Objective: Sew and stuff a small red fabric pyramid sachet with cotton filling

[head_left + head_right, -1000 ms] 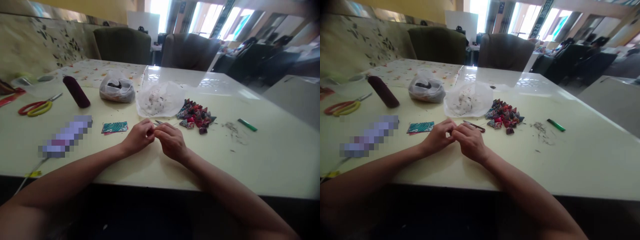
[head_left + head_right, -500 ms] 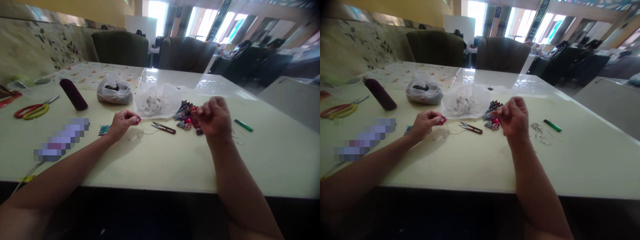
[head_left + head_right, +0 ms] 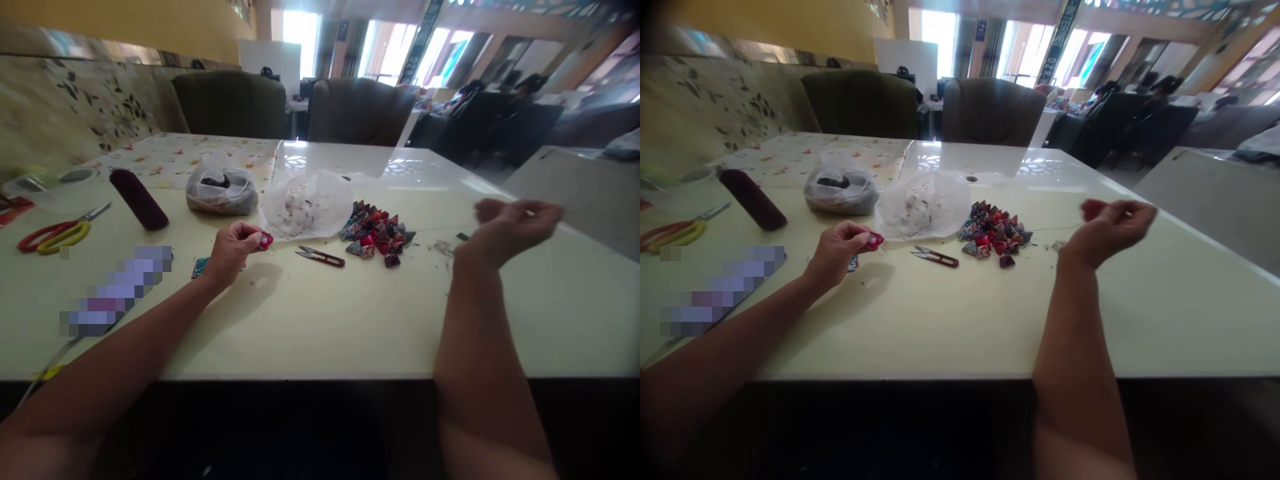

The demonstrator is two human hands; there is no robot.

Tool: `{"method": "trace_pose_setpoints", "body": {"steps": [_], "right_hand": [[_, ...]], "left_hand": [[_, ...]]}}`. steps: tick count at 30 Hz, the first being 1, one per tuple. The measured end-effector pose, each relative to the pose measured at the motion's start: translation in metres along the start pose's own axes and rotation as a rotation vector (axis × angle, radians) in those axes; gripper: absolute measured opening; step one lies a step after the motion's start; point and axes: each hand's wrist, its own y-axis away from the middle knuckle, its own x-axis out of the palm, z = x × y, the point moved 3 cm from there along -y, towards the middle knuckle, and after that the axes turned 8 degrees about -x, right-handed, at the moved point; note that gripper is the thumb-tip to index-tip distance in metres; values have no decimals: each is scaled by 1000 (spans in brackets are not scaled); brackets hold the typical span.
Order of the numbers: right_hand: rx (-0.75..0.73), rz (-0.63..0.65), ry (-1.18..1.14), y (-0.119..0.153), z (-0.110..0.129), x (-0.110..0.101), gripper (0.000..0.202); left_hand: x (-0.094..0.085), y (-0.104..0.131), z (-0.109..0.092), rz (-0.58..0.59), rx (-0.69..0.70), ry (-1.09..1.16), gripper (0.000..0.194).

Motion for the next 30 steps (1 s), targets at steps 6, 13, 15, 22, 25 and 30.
{"method": "trace_pose_setpoints", "body": {"steps": [6, 13, 15, 22, 25, 30], "right_hand": [[200, 111, -74, 5, -44, 50, 25], [494, 443, -227, 45, -70, 113, 42], [533, 560, -255, 53, -68, 123, 29], [497, 475, -538, 40, -55, 102, 33], [445, 372, -587, 30, -48, 90, 32], [363, 163, -599, 13, -34, 63, 42]], "left_hand": [[15, 17, -8, 75, 6, 12, 18], [22, 26, -8, 175, 29, 66, 16], [23, 28, -6, 212, 30, 61, 15], [21, 25, -2, 224, -1, 25, 17], [20, 22, 1, 224, -26, 24, 18], [18, 18, 6, 226, -59, 26, 19]]}}
